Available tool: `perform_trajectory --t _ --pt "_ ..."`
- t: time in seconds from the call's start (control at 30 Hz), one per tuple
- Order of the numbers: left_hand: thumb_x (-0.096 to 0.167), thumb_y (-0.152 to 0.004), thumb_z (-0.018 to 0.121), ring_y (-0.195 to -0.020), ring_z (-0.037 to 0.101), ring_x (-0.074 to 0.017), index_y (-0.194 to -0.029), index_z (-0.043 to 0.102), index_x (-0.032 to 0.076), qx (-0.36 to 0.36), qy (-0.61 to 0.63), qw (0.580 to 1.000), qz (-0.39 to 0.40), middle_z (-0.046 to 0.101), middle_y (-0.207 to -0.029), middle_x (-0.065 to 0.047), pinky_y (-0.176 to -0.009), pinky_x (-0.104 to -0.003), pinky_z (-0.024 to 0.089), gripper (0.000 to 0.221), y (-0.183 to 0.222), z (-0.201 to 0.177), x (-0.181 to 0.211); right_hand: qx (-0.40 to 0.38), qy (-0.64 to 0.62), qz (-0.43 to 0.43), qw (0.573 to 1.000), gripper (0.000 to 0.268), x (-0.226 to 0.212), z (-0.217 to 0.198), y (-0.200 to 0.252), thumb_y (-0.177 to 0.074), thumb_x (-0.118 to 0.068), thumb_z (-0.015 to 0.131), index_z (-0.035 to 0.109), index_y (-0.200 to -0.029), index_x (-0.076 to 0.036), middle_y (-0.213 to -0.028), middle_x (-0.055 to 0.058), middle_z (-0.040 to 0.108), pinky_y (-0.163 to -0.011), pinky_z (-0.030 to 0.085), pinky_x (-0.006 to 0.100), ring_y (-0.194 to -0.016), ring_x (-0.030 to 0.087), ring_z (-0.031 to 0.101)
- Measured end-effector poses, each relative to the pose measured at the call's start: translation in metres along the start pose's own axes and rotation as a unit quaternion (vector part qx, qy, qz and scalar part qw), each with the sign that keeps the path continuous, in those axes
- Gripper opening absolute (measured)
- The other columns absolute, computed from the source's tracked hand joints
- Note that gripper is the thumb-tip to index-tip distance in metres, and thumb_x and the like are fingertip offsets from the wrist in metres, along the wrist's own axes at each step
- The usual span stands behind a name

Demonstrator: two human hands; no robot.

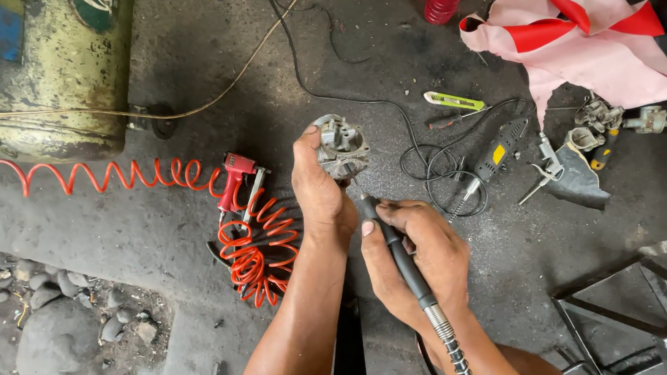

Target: Repairing and inspecting a motorcycle carburetor using a screwdriver

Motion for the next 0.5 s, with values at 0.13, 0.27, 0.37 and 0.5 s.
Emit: perform_trajectory --t 0.13,0.27,0.37,0.5 --pt "0.025 -0.083 0.063 -0.077 0.058 -0.0150 -0.099 0.071 0.007 0.004 -0.064 0.998 0.020 0.063 -0.087 -0.002 -0.069 -0.030 0.049 0.026 0.005 0.002 0.006 -0.004 0.023 -0.024 0.999 0.011 0.003 -0.001 -0.001 -0.089 -0.013 0.071 0.065 -0.095 -0.007 -0.101 0.011 0.076 -0.065 0.051 0.028 -0.086 0.019 0.074" --pt "0.025 -0.083 0.066 -0.069 0.059 -0.0160 -0.098 0.071 0.007 0.002 -0.041 0.999 0.011 0.064 -0.080 -0.003 -0.061 -0.032 0.049 0.023 0.004 0.001 0.003 -0.010 0.019 0.001 1.000 0.010 0.005 -0.002 0.000 -0.089 -0.017 0.069 0.065 -0.092 -0.008 -0.100 0.009 0.077 -0.060 0.051 0.026 -0.082 0.016 0.073" --pt "0.024 -0.081 0.068 -0.073 0.062 -0.0179 -0.104 0.074 0.007 0.008 -0.049 0.999 0.007 0.067 -0.085 -0.004 -0.067 -0.032 0.051 0.030 0.007 0.001 0.005 -0.005 0.046 0.013 0.999 0.015 0.011 -0.002 0.002 -0.089 -0.020 0.072 0.067 -0.095 -0.007 -0.103 0.010 0.077 -0.065 0.054 0.027 -0.093 0.018 0.075" --pt "0.023 -0.078 0.070 -0.072 0.060 -0.0160 -0.095 0.075 0.009 0.012 -0.059 0.998 0.011 0.065 -0.082 -0.002 -0.065 -0.032 0.050 0.023 0.009 0.001 0.004 -0.005 0.032 -0.011 0.999 0.013 0.007 -0.003 0.002 -0.089 -0.017 0.071 0.064 -0.093 -0.007 -0.101 0.010 0.077 -0.065 0.054 0.028 -0.091 0.020 0.075"
Point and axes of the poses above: each hand's wrist, its own y-axis away from the middle knuckle, its own z-axis out of the palm, x = y × z, the point moved 9 cm from there along -y, towards the middle knuckle
